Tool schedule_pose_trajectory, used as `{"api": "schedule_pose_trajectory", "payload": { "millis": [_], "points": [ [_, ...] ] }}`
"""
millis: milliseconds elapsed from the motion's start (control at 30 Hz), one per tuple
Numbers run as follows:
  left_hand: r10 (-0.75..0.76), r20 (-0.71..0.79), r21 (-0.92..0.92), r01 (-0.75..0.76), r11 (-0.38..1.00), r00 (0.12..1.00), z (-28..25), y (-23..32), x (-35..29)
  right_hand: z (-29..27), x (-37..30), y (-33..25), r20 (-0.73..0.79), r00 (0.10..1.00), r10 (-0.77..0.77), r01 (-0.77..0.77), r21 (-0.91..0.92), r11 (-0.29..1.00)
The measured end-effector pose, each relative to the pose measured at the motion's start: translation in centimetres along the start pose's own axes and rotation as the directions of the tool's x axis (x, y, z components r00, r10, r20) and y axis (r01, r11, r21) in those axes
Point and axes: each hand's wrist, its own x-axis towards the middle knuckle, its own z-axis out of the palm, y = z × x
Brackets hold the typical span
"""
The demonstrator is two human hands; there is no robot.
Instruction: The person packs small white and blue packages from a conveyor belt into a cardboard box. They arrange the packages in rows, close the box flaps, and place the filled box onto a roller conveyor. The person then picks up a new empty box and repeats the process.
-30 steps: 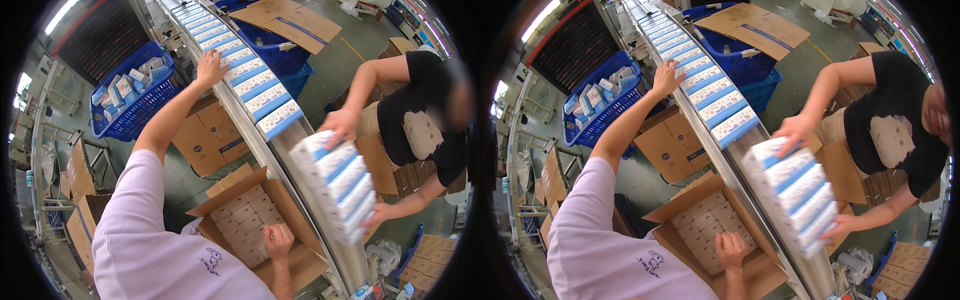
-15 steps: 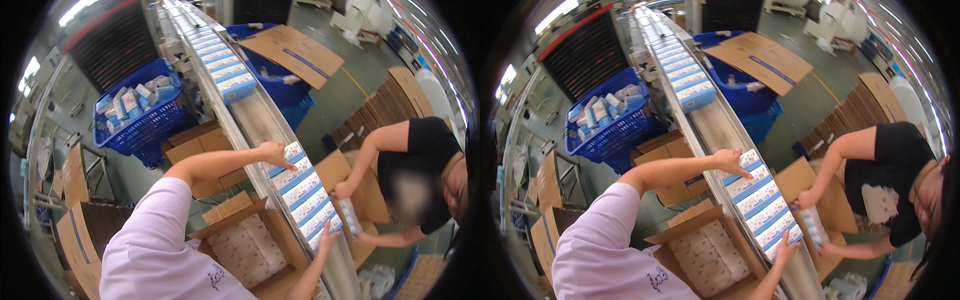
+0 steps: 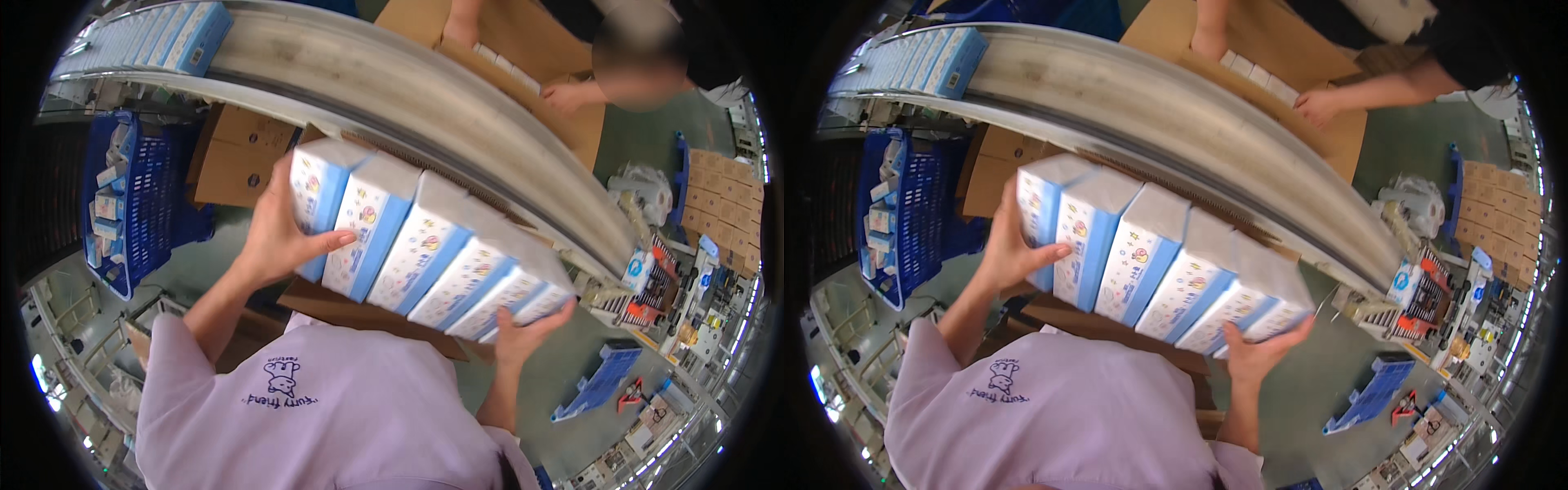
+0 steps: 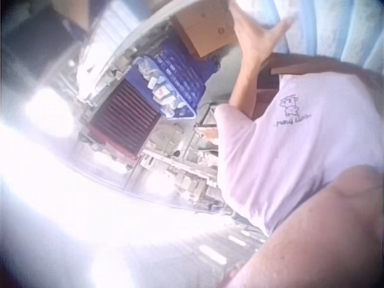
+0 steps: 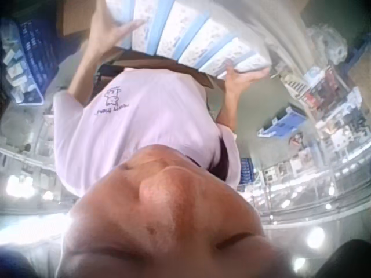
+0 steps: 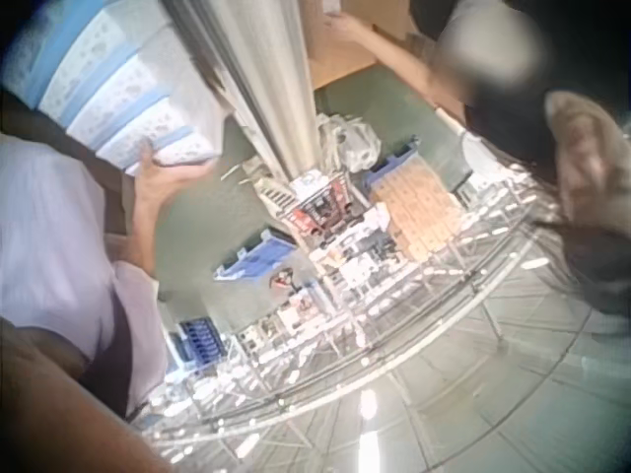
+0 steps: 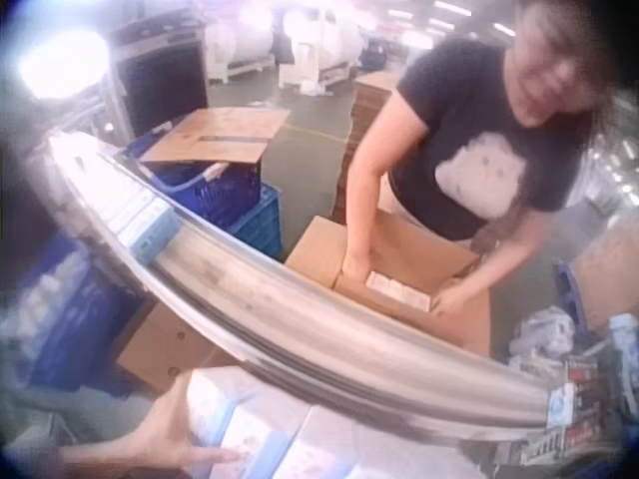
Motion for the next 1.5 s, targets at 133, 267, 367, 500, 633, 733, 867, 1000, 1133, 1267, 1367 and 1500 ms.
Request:
{"api": "schedule_pose_trajectory", "payload": {
  "millis": [133,267,367,500,633,733,867,1000,1133,1267,1367,1500],
  "points": [
    [-0.519,0.508,0.686,0.041,0.727,0.688,5.7,-10.9,-2.1,5.2,-1.4,5.3,0.672,0.565,0.478,-0.161,-0.478,0.863],
    [-0.454,0.722,0.689,-0.476,0.547,0.523,10.8,-18.5,-1.4,14.3,-2.1,10.9,0.814,0.279,0.51,0.303,-0.579,0.757],
    [-0.431,0.648,0.727,-0.344,0.594,0.627,10.9,-17.4,-0.1,14.8,-1.0,11.0,0.816,0.224,0.533,0.285,-0.578,0.765],
    [-0.377,0.574,0.666,-0.146,0.732,0.727,10.1,-13.5,-3.8,11.6,-3.3,6.3,0.769,0.576,0.276,0.279,-0.503,0.818],
    [0.059,0.438,0.316,-0.215,0.924,0.897,10.5,-15.0,-5.5,12.5,-3.6,8.0,0.857,0.488,0.165,0.287,-0.336,0.897],
    [0.173,0.382,0.031,-0.2,0.979,0.908,2.8,-7.7,-1.6,11.8,1.6,2.6,0.815,0.522,-0.252,0.333,0.077,0.94],
    [0.306,-0.172,0.28,-0.252,0.926,0.936,-12.6,-5.4,7.0,13.1,9.8,-6.2,0.396,0.661,-0.637,0.488,0.418,0.766],
    [0.396,-0.508,0.783,0.219,0.582,0.765,-26.4,-12.9,16.0,17.5,16.7,-4.1,0.283,0.871,-0.401,0.353,0.204,0.913],
    [0.061,-0.629,0.737,0.569,0.364,0.775,-32.6,-16.6,20.8,19.0,17.7,-1.4,0.442,0.858,-0.261,0.319,-0.061,0.946],
    [-0.083,-0.664,0.552,0.562,0.616,0.743,-32.3,-17.6,24.2,19.4,16.9,-3.8,0.451,0.801,-0.394,0.498,-0.136,0.857],
    [-0.299,-0.411,0.657,0.508,0.557,0.861,-29.6,-15.4,25.4,20.3,17.3,-2.6,0.449,0.773,-0.449,0.544,-0.105,0.832],
    [-0.301,-0.001,0.737,0.204,0.644,0.954,-15.5,-10.4,25.1,19.7,17.8,-4.0,0.536,0.841,0.072,-0.186,0.163,0.969]
  ]
}}
